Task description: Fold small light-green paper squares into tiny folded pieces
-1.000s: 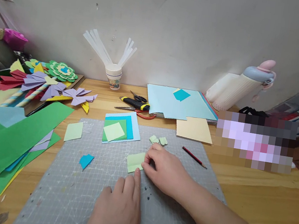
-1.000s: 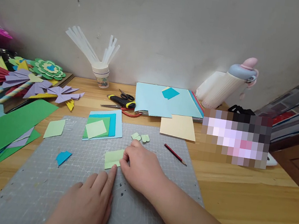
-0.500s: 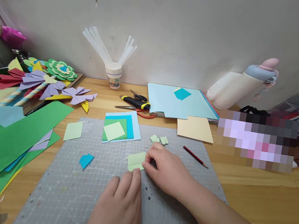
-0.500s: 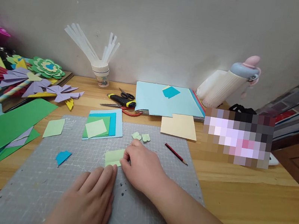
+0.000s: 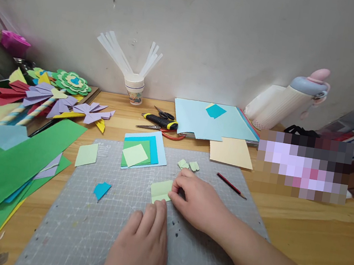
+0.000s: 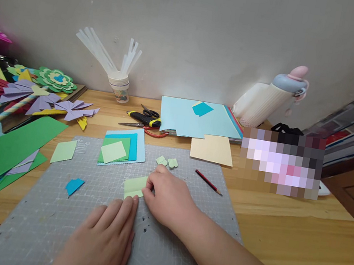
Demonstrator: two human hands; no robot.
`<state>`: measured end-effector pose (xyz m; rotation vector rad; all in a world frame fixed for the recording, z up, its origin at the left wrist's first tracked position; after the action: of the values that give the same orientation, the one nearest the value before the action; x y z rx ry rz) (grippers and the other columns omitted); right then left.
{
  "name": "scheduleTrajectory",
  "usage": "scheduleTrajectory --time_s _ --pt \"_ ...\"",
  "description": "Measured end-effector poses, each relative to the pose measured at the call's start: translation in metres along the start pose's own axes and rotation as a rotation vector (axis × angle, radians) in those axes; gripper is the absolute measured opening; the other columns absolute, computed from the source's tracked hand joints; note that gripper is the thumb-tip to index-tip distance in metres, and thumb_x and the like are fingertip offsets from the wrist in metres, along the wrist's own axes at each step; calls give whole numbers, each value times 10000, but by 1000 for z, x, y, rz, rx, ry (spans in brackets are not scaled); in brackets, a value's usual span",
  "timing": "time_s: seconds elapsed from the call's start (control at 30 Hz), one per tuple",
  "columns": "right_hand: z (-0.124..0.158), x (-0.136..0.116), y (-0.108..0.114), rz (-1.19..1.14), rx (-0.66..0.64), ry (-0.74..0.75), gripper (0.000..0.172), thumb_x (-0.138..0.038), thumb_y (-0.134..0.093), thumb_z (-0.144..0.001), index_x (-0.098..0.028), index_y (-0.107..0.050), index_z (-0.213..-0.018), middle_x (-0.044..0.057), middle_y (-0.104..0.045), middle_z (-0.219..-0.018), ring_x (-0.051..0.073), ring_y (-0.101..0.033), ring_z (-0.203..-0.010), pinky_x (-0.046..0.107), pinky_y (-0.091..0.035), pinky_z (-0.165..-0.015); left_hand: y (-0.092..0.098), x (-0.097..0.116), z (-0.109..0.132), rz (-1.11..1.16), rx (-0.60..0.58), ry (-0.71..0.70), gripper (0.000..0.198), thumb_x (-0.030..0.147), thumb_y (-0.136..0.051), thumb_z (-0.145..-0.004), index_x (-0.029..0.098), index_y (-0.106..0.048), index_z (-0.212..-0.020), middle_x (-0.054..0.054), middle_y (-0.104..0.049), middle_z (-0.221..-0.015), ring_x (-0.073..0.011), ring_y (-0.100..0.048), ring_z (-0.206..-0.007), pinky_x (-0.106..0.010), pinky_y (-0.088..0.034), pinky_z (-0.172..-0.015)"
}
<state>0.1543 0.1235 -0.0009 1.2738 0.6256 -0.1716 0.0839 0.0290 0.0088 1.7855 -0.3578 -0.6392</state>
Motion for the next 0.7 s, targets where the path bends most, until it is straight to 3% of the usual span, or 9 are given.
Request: scheduleTrajectory --time_s 0.7 --pt "0 -1 1 -8 -2 4 127 -188 -502 -824 -180 -540 -703 1 -533 -843 114 -520 -684 240 -312 -584 -3 0 -1 16 -22 7 447 307 -444 -838 119 -596 -1214 -113 -606 -1161 -253 -455 -980 -363 -361 -768"
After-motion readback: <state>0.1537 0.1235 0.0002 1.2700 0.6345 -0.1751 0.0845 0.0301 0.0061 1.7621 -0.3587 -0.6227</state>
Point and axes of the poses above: each hand's wrist, its own z-axis away from the middle knuckle, its own y-axis out of the back of the hand, x = y × z, the point moved 9 cm from there along -z, towards the middle knuckle
